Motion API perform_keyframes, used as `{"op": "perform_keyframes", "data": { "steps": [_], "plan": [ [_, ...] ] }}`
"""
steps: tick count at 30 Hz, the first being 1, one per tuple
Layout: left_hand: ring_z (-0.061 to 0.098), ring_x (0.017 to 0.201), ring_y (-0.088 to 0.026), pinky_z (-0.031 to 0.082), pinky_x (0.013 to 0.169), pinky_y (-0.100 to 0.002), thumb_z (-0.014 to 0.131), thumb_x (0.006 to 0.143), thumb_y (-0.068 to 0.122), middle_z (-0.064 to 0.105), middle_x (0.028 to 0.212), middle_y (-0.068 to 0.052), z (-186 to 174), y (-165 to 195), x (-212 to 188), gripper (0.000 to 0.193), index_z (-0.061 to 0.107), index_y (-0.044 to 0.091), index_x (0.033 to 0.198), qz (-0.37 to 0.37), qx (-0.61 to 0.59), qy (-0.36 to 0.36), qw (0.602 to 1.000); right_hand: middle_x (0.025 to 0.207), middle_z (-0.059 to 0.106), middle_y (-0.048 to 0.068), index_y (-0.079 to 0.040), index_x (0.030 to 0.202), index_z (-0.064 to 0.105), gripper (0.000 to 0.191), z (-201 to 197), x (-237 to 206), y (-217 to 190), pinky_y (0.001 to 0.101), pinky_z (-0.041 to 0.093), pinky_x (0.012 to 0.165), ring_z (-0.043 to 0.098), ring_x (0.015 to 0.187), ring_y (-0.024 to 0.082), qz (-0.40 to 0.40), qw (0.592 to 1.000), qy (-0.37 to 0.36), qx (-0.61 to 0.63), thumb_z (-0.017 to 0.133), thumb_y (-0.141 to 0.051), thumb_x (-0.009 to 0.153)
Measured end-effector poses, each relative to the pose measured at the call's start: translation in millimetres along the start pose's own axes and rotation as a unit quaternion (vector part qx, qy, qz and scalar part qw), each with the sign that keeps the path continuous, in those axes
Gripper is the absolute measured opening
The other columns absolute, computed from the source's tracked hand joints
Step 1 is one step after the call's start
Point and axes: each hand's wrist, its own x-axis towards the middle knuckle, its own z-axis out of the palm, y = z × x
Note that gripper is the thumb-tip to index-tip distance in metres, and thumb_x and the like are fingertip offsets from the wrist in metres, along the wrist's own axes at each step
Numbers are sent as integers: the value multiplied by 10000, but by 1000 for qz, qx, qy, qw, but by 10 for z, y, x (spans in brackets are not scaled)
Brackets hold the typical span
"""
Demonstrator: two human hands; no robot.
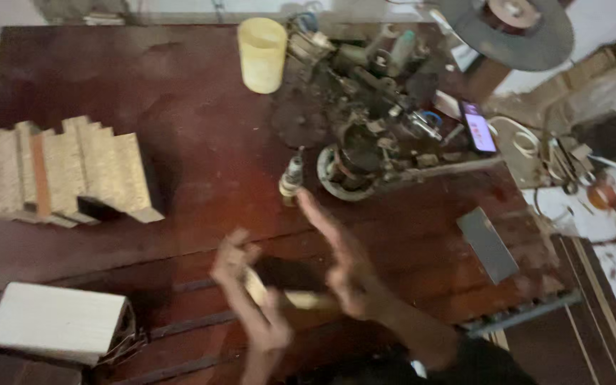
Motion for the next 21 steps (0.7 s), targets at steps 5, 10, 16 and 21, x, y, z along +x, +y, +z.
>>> {"op": "perform_keyframes", "data": {
  "steps": [5, 10, 16, 21],
  "plan": [
    [592, 979, -312, 543, 847, -490, 394, 1069, 600, 468, 1475, -213, 33, -63, -216, 563, 454, 78, 1272, -191, -160, 92, 964, 1710, 210, 230, -57, 1671, 117, 876, 434, -407, 225, 514, 199, 1294, 233, 1598, 393, 121, 978, -159, 54, 472, -574, 1060],
    [541, 1288, -334, 518, 1077, -435, 447, 1156, 342, 517, 1439, -144, -238, -670, -413, 371, 619, 41, 1285, -52, 56, 27, 997, 1695, 320, 235, -47, 1691, 191, 817, 233, -1055, 681, 548, 274, 1273, 346, 1559, 414, 199, 970, -120, -64, 505, -502, 1089],
    [657, 1110, -228, 589, 980, -372, 709, 1034, 169, 681, 1235, -27, 70, -1205, -681, 280, 717, 153, 1314, -72, 256, -159, 951, 1659, 311, 162, -184, 1596, 387, 721, -511, -1295, 1293, 609, 255, 1231, 350, 1510, 397, 121, 881, -123, -441, 681, -410, 976],
    [501, 1126, -402, 452, 929, -515, 860, 784, 261, 525, 1304, -233, 459, -1333, -952, 779, 500, 77, 1450, -80, 244, -235, 937, 1618, 275, 176, -134, 1534, 409, 832, -560, -1285, 1350, 688, 177, 1163, 317, 1464, 414, 151, 865, -125, -462, 740, -485, 857]
  ]
}}
